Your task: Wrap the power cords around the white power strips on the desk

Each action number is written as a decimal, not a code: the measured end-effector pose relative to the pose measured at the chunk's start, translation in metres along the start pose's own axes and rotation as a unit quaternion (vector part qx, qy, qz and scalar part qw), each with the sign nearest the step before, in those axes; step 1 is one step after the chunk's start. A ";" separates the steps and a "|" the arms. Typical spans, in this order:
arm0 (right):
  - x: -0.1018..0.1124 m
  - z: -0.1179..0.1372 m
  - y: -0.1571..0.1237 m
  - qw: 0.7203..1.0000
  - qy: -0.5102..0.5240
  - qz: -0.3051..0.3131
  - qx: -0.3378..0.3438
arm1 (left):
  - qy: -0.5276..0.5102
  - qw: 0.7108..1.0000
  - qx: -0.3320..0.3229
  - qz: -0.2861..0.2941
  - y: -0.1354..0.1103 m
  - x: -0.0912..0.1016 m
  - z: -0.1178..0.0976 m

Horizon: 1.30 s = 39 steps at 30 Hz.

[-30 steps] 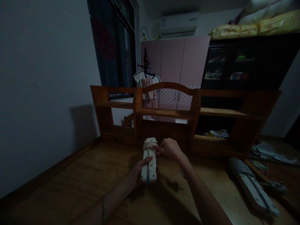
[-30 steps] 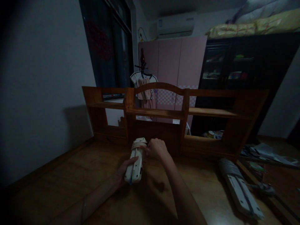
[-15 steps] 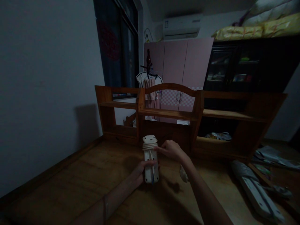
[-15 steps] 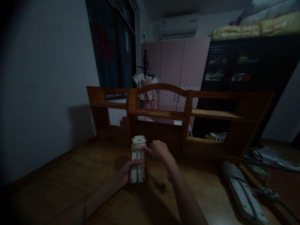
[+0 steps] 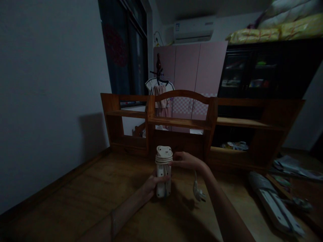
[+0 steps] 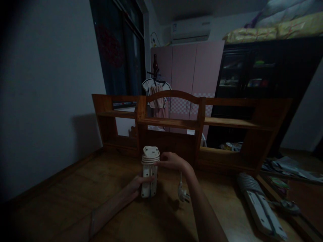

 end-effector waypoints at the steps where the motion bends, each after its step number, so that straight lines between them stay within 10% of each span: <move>1: 0.001 0.001 0.000 1.000 0.016 -0.011 0.010 | 0.011 1.000 -0.007 0.005 -0.001 -0.001 -0.002; 12: -0.001 0.014 -0.008 0.964 0.226 0.088 0.106 | 0.219 0.955 -0.194 -0.043 -0.007 -0.011 -0.022; 21: 0.005 -0.004 0.003 0.994 -0.033 -0.085 0.055 | 0.512 0.744 -0.413 -0.119 -0.031 -0.021 -0.060; 26: 0.005 -0.002 -0.005 0.993 -0.057 -0.089 0.056 | 0.626 0.644 -0.422 -0.122 -0.044 -0.024 -0.063; 39: 0.001 -0.004 -0.005 0.992 -0.093 -0.074 0.037 | 0.606 0.673 -0.414 -0.093 -0.050 -0.028 -0.069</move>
Point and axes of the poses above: each hand's wrist, its own y-axis towards the middle knuckle, its own x-axis out of the back of the hand, z = x × y, the point moved 5 cm from there along y, towards the middle knuckle, and after that the axes turned 4 degrees about x, right-handed, at the moved point
